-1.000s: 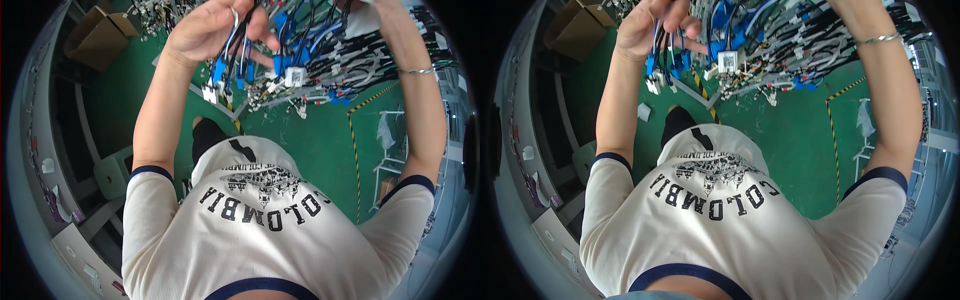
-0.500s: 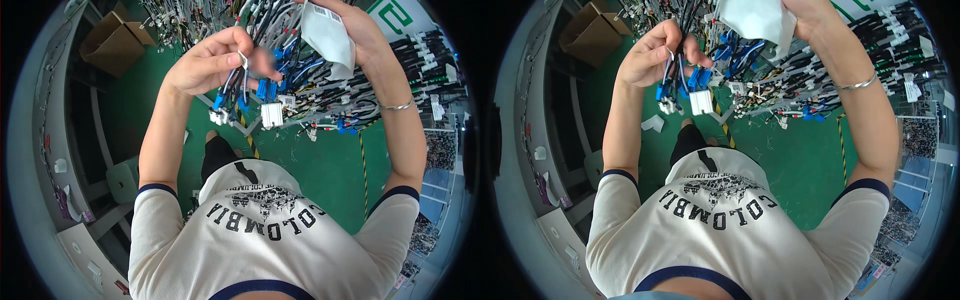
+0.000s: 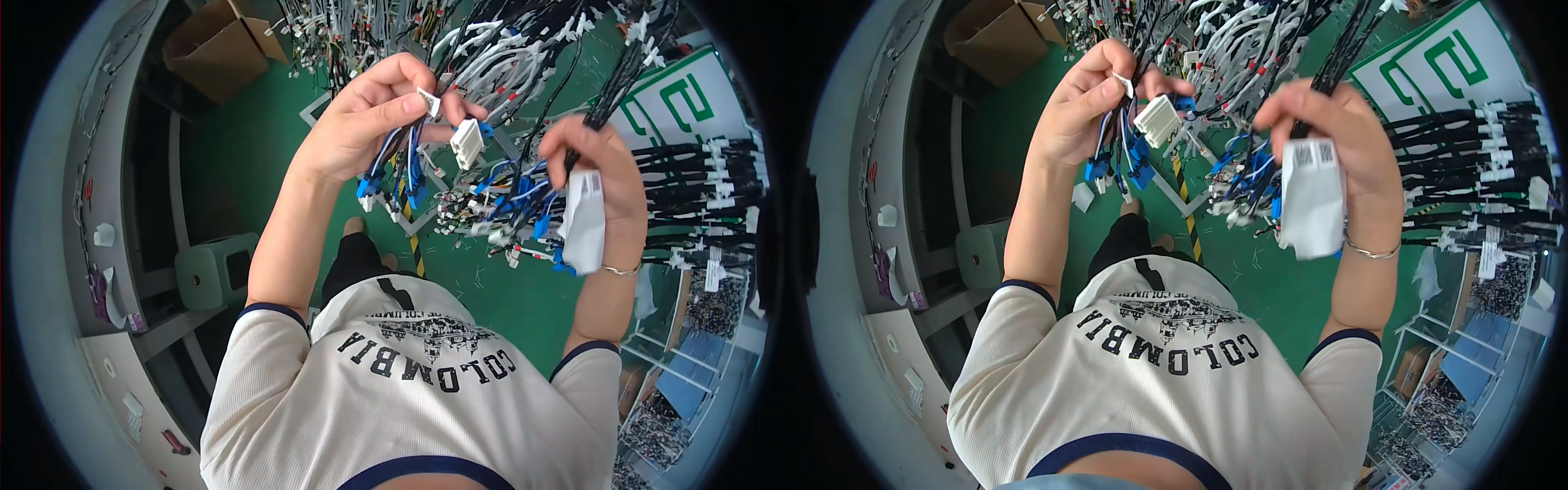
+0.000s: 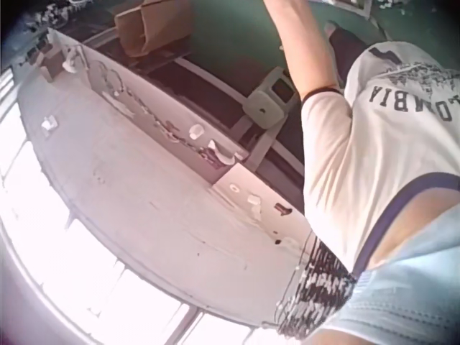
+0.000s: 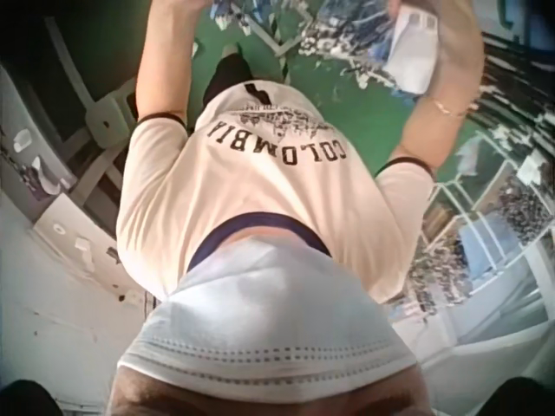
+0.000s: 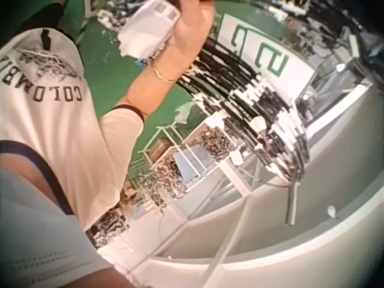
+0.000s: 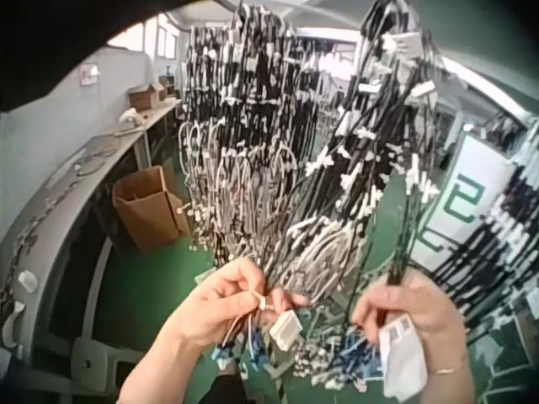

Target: Sorting and inspecting wire harness assemblies by checking labels and tags in a factory.

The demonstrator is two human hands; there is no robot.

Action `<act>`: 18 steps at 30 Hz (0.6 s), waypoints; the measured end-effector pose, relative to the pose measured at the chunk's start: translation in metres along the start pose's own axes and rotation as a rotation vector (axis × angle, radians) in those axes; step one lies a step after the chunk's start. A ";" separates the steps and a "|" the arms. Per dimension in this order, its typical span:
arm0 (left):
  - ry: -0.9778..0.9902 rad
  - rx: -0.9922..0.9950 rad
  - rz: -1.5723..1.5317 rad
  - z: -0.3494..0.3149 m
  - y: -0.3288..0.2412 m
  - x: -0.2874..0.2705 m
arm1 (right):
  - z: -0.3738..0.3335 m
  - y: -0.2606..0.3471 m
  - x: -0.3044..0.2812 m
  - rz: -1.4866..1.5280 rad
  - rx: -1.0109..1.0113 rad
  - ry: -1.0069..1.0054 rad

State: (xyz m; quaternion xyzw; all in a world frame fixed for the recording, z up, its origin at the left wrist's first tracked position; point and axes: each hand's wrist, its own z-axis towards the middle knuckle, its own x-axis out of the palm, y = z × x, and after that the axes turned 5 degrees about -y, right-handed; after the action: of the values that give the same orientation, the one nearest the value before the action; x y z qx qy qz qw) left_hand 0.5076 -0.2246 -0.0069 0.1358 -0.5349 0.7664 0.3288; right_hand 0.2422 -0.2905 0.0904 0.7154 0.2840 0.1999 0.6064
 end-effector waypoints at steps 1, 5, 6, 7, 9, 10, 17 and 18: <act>-0.037 0.002 -0.005 0.000 -0.002 0.005 | -0.002 0.002 0.000 -0.001 0.057 0.105; -0.080 0.057 0.034 0.000 -0.001 0.005 | 0.010 0.004 0.008 -0.008 0.154 0.229; -0.097 0.078 0.046 0.000 -0.001 0.009 | 0.012 0.004 0.011 -0.024 0.127 0.260; -0.115 0.099 0.058 0.001 -0.002 0.013 | 0.015 0.005 0.016 -0.040 0.099 0.291; -0.129 0.120 0.064 0.001 0.000 0.018 | 0.017 0.003 0.028 0.017 0.109 0.289; -0.121 0.138 0.048 0.000 -0.001 0.021 | 0.019 -0.004 0.032 0.048 0.121 0.269; -0.217 0.163 0.195 -0.010 -0.001 0.028 | 0.024 -0.011 0.051 0.289 0.266 0.119; -0.219 0.157 0.197 -0.010 0.000 0.026 | 0.025 -0.013 0.051 0.316 0.249 0.095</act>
State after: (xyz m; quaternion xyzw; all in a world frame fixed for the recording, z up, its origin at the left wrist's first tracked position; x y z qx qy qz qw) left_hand 0.4897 -0.2060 0.0032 0.1904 -0.5169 0.8149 0.1801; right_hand 0.2946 -0.2755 0.0701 0.8104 0.2190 0.2894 0.4601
